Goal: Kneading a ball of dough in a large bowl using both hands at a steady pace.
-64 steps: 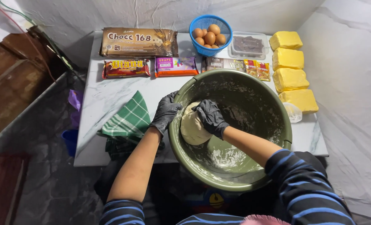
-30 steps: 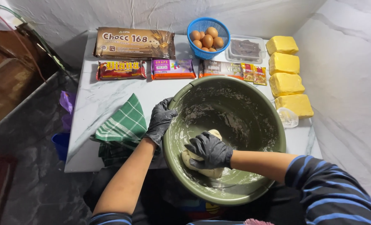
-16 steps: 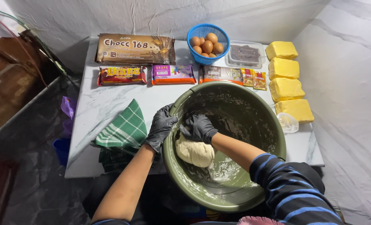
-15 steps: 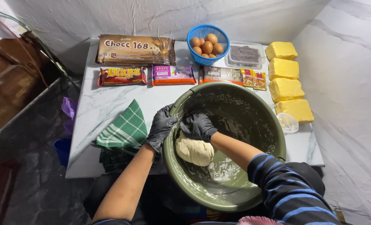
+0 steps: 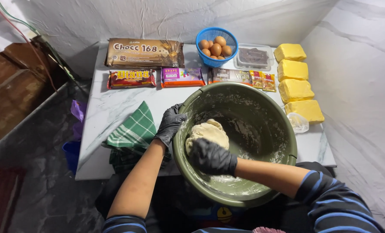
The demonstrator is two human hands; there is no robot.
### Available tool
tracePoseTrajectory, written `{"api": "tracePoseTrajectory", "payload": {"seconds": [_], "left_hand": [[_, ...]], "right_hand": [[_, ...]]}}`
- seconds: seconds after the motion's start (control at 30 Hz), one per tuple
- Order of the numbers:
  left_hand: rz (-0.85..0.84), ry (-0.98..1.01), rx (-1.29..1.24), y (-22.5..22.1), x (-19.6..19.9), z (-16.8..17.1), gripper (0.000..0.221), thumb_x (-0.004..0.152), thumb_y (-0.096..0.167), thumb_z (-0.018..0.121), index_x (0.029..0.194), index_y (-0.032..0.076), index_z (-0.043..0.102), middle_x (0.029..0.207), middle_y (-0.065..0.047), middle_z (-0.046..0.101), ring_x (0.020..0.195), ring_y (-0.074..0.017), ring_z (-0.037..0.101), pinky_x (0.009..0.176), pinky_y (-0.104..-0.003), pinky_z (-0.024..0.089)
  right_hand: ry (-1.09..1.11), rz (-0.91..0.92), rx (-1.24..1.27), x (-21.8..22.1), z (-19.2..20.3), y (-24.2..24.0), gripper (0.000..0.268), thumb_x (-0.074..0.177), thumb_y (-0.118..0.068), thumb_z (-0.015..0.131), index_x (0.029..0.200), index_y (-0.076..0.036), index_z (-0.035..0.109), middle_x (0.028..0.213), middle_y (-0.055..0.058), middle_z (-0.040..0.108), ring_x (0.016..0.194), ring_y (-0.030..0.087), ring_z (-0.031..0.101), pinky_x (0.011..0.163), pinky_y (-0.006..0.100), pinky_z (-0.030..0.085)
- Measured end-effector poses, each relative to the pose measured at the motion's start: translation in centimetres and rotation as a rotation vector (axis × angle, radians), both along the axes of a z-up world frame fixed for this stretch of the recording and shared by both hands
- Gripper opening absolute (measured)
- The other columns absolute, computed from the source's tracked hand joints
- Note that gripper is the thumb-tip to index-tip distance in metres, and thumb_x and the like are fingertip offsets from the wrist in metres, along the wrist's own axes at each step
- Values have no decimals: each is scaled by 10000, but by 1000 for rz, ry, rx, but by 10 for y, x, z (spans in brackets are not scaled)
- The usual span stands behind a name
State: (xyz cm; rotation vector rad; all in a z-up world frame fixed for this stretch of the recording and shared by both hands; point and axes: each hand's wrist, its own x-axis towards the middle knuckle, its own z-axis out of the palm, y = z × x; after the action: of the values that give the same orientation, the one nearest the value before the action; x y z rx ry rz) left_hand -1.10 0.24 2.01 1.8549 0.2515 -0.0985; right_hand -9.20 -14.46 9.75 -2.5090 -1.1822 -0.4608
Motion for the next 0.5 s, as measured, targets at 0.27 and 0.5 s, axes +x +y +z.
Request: {"api": "tracePoseTrajectory", "payload": {"seconds": [0.27,0.5], "left_hand": [[-4,31,50,21,7,-64,456,524,233,597,975,177,638,724,-60,606,780,-233,595,709,-349,435],[3,11,57,-4,-1,17,480,561,260,603,1033,172,609,785,-59,625,847,-247,602,730,-359,447]], "right_hand": [[-293,328,-413,24,-177,-34,344,761,-207,520,1084,-103,463,1166,113,446,1168,336,351,924,500,351],[-20,101,-195,89,-74,-24,473,683,-565,525,1092,-327,506,1049,9,464,1033,243,430,755,358,456]]}}
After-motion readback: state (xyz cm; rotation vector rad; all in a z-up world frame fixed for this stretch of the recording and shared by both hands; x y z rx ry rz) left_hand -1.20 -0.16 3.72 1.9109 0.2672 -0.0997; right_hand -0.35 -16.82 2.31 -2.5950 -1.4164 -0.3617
